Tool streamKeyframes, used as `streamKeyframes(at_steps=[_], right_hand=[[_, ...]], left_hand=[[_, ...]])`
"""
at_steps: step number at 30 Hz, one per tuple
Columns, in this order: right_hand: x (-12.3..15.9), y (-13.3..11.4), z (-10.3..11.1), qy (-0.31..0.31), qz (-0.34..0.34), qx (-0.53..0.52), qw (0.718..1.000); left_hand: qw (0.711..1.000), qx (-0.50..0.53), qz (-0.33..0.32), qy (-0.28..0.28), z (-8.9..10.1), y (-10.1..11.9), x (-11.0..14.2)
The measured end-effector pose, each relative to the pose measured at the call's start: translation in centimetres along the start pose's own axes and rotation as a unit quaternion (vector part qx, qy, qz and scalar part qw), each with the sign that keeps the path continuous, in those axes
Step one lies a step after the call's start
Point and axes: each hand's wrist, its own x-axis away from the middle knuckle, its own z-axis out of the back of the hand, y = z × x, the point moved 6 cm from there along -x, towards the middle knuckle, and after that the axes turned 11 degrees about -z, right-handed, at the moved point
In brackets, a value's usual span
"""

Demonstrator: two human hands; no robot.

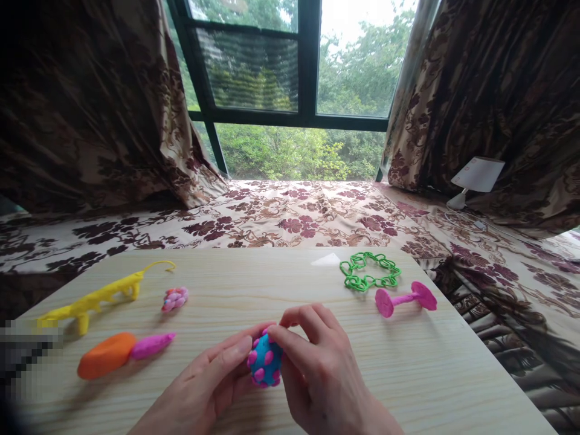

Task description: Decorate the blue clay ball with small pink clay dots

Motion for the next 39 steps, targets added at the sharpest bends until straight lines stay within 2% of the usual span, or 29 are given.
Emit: streamKeyframes(at_steps=[5, 11, 15, 24, 29, 39], right_hand=[[-0.1, 0.0, 0.0, 0.007, -0.009, -0.031, 0.999], [-0.1, -0.5, -0.3, -0.006, 0.012, -0.073, 0.997], [0.1, -0.6, -0.4, 0.002, 0.020, -0.088, 0.996], [0.1, 0.1, 0.1, 0.016, -0.017, -0.079, 0.997], [-0.1, -0.3, 0.1, 0.003, 0.006, -0.067, 0.998], [0.1, -0.8, 0.4, 0.060, 0.031, -0.107, 0.992]], left_hand=[[0.999, -0.030, -0.023, -0.015, -0.1, -0.4, 0.2], [0.996, -0.080, -0.038, 0.001, 0.6, -0.3, -0.1], [0.996, -0.075, -0.055, 0.006, 0.7, -0.4, -0.1], [0.996, -0.061, -0.067, 0.026, 0.6, -0.3, -0.1], [0.992, -0.081, -0.091, 0.032, 0.9, -0.5, -0.3], [0.988, -0.058, -0.138, 0.046, 0.4, 0.6, 0.2]])
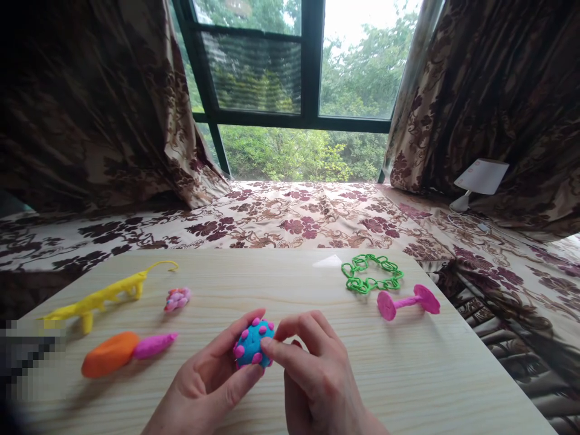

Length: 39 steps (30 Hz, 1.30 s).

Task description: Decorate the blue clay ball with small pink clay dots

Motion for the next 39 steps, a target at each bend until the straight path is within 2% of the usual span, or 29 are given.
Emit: streamKeyframes(at_steps=[5, 9, 14, 20, 24, 30, 35, 39], right_hand=[[0.0, 0.0, 0.6, -0.003, -0.033, -0.004, 0.999], [-0.1, -0.1, 0.3, -0.011, -0.014, 0.004, 1.000], [-0.1, -0.2, 0.1, -0.017, -0.005, -0.002, 1.000], [-0.6, -0.2, 1.4, -0.011, -0.073, 0.001, 0.997], [-0.9, -0.2, 1.4, -0.037, -0.080, 0.010, 0.996], [-0.8, 0.1, 0.9, -0.073, -0.078, 0.013, 0.994], [-0.6, 0.3, 0.1, -0.097, -0.093, 0.008, 0.991], [-0.5, 0.4, 0.1, -0.092, -0.099, 0.000, 0.991]], left_hand=[[0.999, -0.011, -0.027, -0.029, -0.1, 0.2, -0.3], [0.999, -0.014, -0.023, -0.036, -0.1, 0.0, -0.2], [0.999, -0.011, 0.001, -0.036, 0.0, -0.3, 0.0], [0.996, 0.037, 0.038, -0.069, -0.5, -0.7, 0.0], [0.990, 0.074, 0.093, -0.081, -0.6, -0.7, 0.1], [0.987, 0.072, 0.102, -0.105, -0.6, -0.7, 0.2], [0.989, 0.056, 0.099, -0.094, -0.6, -0.5, 0.1], [0.990, 0.061, 0.103, -0.077, -0.5, -0.6, 0.1]])
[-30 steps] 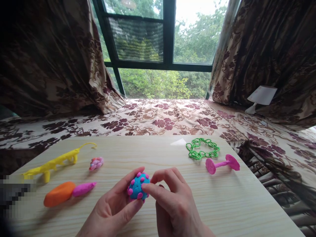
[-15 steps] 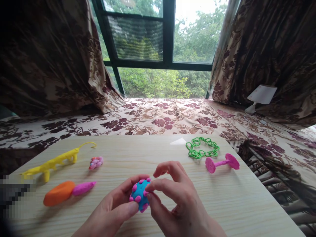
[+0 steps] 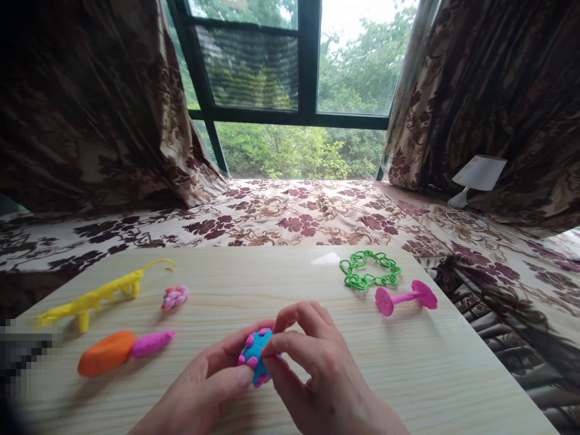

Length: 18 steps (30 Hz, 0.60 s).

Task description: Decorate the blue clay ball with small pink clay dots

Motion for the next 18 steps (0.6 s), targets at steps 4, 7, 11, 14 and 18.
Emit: streamKeyframes(at_steps=[4, 7, 11, 14, 18], right_hand=[[-0.05, 0.06, 0.79, 0.026, -0.016, -0.011, 0.999], [-0.11, -0.07, 0.85, 0.029, -0.012, -0.005, 0.999], [-0.13, -0.17, 0.77, 0.033, -0.004, 0.006, 0.999], [-0.10, -0.18, 0.86, 0.039, 0.000, 0.006, 0.999], [-0.09, -0.28, 0.43, 0.020, 0.015, 0.021, 0.999]], left_hand=[[1.000, 0.026, 0.007, -0.004, 0.18, -0.28, -0.18], [0.999, 0.029, 0.019, -0.006, 0.20, -0.27, -0.22], [1.000, 0.020, 0.024, 0.004, -0.02, -0.16, -0.16], [0.999, -0.010, 0.006, 0.030, 0.11, -0.15, -0.20], [0.999, -0.018, -0.004, 0.031, 0.20, -0.23, -0.23]])
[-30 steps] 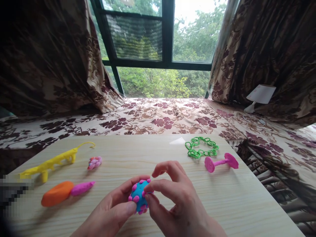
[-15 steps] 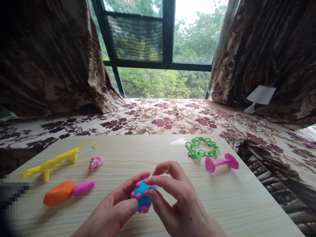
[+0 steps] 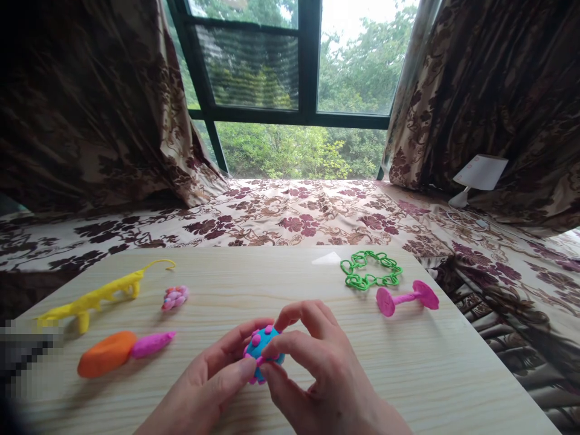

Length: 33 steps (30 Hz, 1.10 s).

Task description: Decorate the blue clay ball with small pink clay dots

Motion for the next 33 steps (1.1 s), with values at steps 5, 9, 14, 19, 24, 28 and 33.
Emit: streamKeyframes(at_steps=[5, 9, 14, 19, 24, 28, 33], right_hand=[[0.0, -0.1, -0.2, 0.007, 0.000, 0.017, 1.000], [0.1, 0.0, -0.3, 0.010, 0.014, 0.029, 0.999], [0.1, 0.4, -0.4, 0.006, 0.003, 0.036, 0.999], [0.1, 0.6, -0.4, 0.012, -0.001, 0.032, 0.999], [0.1, 0.6, -0.2, 0.009, -0.006, 0.024, 1.000], [0.2, 0.0, 0.2, -0.005, -0.006, 0.003, 1.000], [0.3, -0.3, -0.3, -0.028, -0.007, -0.006, 1.000]], left_hand=[[1.000, -0.008, 0.004, 0.002, 0.3, -0.2, 0.0], [1.000, -0.007, -0.002, 0.019, 0.4, -0.4, -0.1], [0.999, -0.018, -0.014, 0.032, 0.1, 0.2, 0.0], [0.999, -0.021, -0.013, 0.046, -0.1, 0.4, 0.0], [0.999, -0.038, -0.006, 0.034, 0.3, 0.1, -0.3], [0.998, -0.067, 0.008, -0.008, 0.3, 0.4, -0.3], [0.995, -0.097, 0.006, -0.024, -0.3, 1.7, 0.1]])
